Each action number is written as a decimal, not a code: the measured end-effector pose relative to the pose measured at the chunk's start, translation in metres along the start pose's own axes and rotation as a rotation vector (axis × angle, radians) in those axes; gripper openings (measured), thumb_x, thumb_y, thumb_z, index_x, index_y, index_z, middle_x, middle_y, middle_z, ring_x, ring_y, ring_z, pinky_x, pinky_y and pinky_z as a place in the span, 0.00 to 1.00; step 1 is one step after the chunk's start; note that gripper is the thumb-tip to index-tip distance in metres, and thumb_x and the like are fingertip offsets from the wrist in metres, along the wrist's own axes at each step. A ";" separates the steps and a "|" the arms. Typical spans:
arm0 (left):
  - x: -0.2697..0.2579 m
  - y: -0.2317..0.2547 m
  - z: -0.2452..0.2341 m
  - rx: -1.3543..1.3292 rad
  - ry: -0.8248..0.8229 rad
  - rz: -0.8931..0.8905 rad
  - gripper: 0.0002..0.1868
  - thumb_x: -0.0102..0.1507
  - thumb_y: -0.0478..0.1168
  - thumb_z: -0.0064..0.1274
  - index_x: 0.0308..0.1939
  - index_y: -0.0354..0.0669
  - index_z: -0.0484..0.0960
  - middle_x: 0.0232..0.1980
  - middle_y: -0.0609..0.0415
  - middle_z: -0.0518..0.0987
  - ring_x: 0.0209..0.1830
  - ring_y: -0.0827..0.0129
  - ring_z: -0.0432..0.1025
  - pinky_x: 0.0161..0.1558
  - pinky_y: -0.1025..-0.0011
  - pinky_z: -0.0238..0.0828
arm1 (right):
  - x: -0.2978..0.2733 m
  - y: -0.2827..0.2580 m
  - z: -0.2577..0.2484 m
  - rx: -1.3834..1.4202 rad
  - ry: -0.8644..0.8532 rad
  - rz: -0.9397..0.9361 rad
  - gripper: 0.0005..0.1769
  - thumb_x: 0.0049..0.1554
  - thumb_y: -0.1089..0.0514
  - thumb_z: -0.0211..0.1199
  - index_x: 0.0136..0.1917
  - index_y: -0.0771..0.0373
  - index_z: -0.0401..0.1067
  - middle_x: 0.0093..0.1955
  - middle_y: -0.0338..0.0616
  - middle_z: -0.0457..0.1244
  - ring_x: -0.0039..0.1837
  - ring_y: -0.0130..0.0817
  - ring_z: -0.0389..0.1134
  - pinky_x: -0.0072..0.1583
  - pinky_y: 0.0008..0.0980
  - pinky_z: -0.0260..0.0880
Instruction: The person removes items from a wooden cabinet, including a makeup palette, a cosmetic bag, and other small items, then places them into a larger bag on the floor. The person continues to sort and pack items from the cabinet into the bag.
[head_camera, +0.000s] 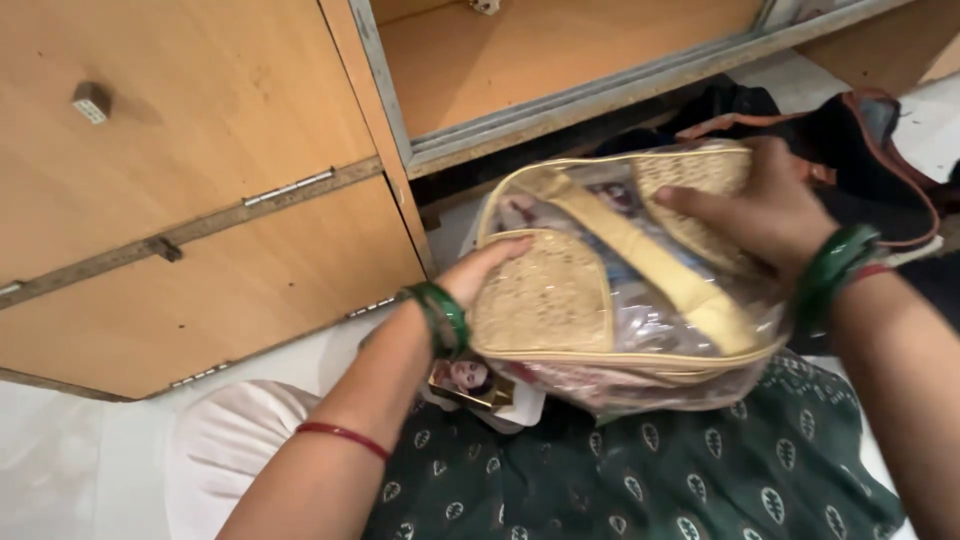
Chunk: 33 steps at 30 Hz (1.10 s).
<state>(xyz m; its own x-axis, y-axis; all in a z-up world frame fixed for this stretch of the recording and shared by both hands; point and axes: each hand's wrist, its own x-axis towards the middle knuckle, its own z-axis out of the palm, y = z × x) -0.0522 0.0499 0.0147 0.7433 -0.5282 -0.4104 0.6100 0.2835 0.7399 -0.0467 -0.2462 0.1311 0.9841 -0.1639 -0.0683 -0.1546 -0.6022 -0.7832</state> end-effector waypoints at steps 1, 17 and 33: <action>-0.006 0.007 -0.012 0.021 0.029 -0.002 0.33 0.60 0.57 0.57 0.63 0.43 0.78 0.59 0.48 0.83 0.55 0.62 0.79 0.59 0.63 0.76 | 0.002 -0.001 0.009 -0.019 -0.011 -0.059 0.61 0.42 0.41 0.78 0.75 0.71 0.49 0.64 0.62 0.63 0.63 0.48 0.69 0.62 0.43 0.73; -0.019 0.047 -0.045 0.663 0.275 -0.102 0.56 0.49 0.74 0.56 0.76 0.52 0.67 0.76 0.52 0.66 0.75 0.64 0.59 0.70 0.63 0.54 | 0.088 0.136 0.037 -0.582 0.063 -0.128 0.26 0.63 0.39 0.58 0.66 0.56 0.76 0.61 0.62 0.69 0.65 0.62 0.69 0.67 0.50 0.67; -0.043 0.001 -0.036 0.659 0.432 0.282 0.50 0.46 0.59 0.70 0.67 0.41 0.72 0.60 0.47 0.83 0.58 0.62 0.79 0.59 0.66 0.74 | 0.056 0.123 0.034 -1.122 -0.211 -0.305 0.36 0.50 0.41 0.67 0.71 0.41 0.67 0.77 0.42 0.55 0.76 0.41 0.58 0.72 0.42 0.64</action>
<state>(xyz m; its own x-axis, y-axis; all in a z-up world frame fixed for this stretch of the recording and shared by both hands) -0.0736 0.1016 0.0142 0.9657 -0.1160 -0.2323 0.2001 -0.2381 0.9504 -0.0073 -0.3030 0.0103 0.9723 0.1744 -0.1556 0.2026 -0.9608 0.1890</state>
